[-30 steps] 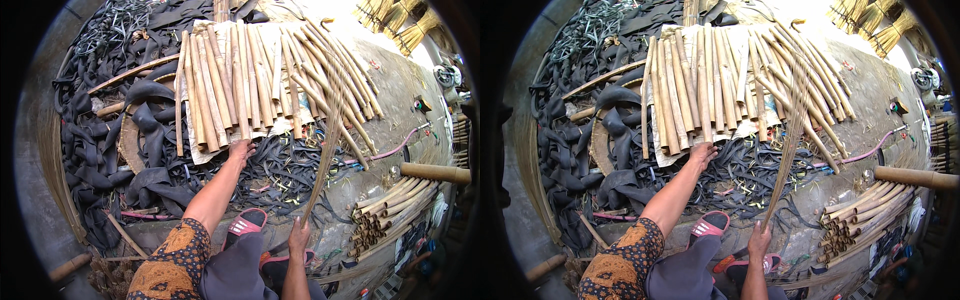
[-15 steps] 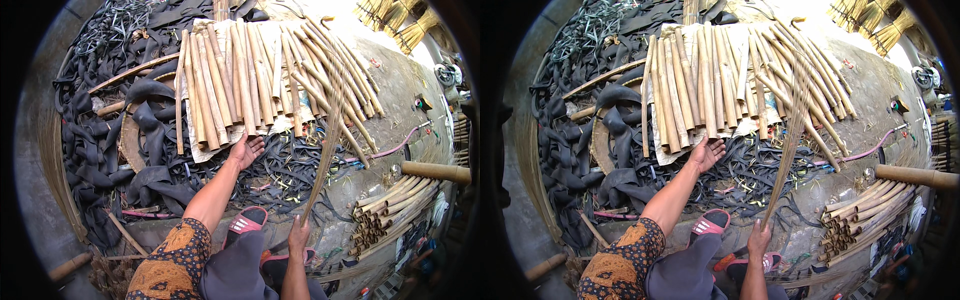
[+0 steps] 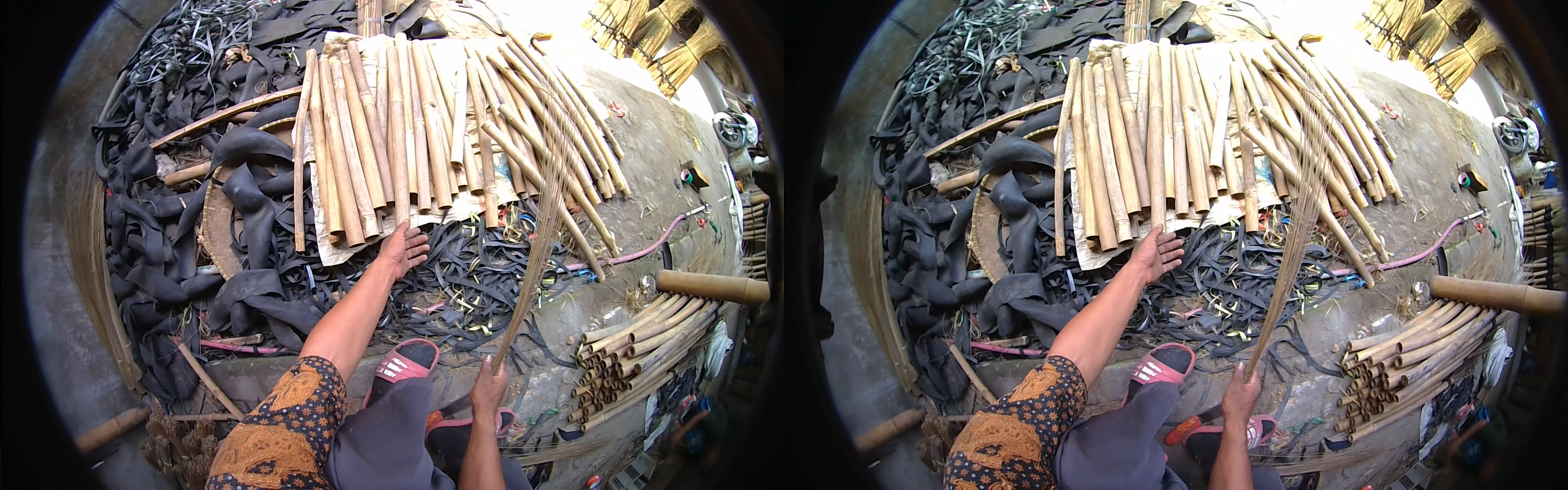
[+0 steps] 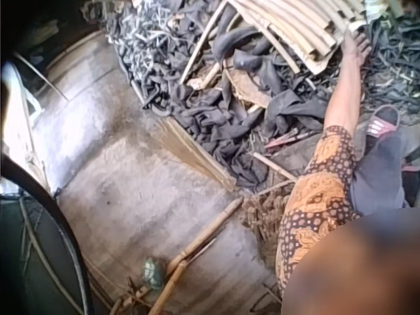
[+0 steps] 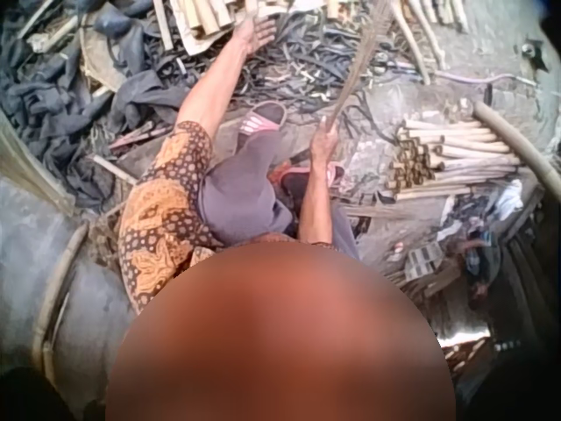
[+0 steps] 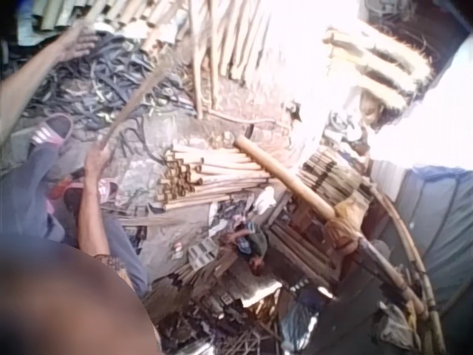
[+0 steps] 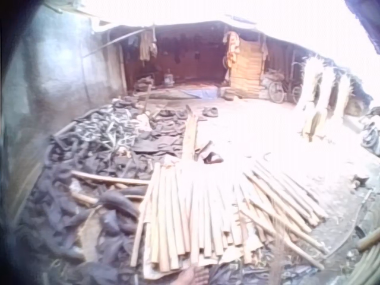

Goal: The person sits on the floor and repeatedly inserts bundles of thin sticks into hollow bamboo poles, then wraps the junction with black rubber strips to secure them. The person places each finished unit aside and continues the same process with additional bundles and poles.

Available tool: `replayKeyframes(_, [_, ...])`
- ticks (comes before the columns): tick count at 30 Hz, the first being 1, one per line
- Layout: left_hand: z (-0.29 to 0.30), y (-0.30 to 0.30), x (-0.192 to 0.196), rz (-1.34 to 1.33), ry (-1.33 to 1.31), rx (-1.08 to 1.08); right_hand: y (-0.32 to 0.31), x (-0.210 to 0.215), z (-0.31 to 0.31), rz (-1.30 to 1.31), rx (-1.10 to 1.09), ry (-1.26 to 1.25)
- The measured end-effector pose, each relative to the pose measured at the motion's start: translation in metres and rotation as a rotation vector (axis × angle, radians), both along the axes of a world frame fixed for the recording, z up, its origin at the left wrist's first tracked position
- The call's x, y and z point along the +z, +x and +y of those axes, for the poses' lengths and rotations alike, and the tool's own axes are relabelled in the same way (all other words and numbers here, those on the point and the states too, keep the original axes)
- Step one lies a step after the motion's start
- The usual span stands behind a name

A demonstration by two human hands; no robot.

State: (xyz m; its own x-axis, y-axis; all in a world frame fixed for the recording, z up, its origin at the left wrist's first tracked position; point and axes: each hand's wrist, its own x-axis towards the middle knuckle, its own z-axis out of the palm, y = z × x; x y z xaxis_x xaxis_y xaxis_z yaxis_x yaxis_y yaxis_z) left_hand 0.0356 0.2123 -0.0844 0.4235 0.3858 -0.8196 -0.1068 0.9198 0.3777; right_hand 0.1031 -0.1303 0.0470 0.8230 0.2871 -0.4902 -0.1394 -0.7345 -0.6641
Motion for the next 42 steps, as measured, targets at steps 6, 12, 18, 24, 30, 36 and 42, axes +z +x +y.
replayKeyframes(6, [-0.012, -0.022, 0.02, 0.004, 0.019, 0.267, 0.004, -0.001, 0.001, -0.022, 0.053, -0.03])
replayKeyframes(12, [-0.02, -0.04, 0.043, -0.08, 0.039, 0.233, 0.004, -0.004, 0.002, -0.045, 0.09, 0.008])
replayKeyframes(18, [-0.018, -0.05, 0.041, -0.062, -0.018, 0.562, 0.003, -0.001, 0.002, -0.067, 0.1, 0.039])
replayKeyframes(24, [-0.017, -0.054, 0.051, -0.204, -0.042, 0.572, 0.002, -0.001, -0.001, 0.005, 0.079, -0.017])
replayKeyframes(30, [-0.023, -0.065, 0.084, -0.491, -0.113, 0.343, -0.004, 0.003, -0.003, -0.09, 0.096, 0.038])
replayKeyframes(36, [-0.008, -0.055, 0.078, -0.106, -0.057, 0.36, -0.01, 0.007, -0.006, -0.091, 0.1, 0.025])
replayKeyframes(42, [0.005, -0.079, 0.111, -0.54, 0.005, 0.228, -0.013, 0.011, -0.011, -0.061, 0.067, 0.052])
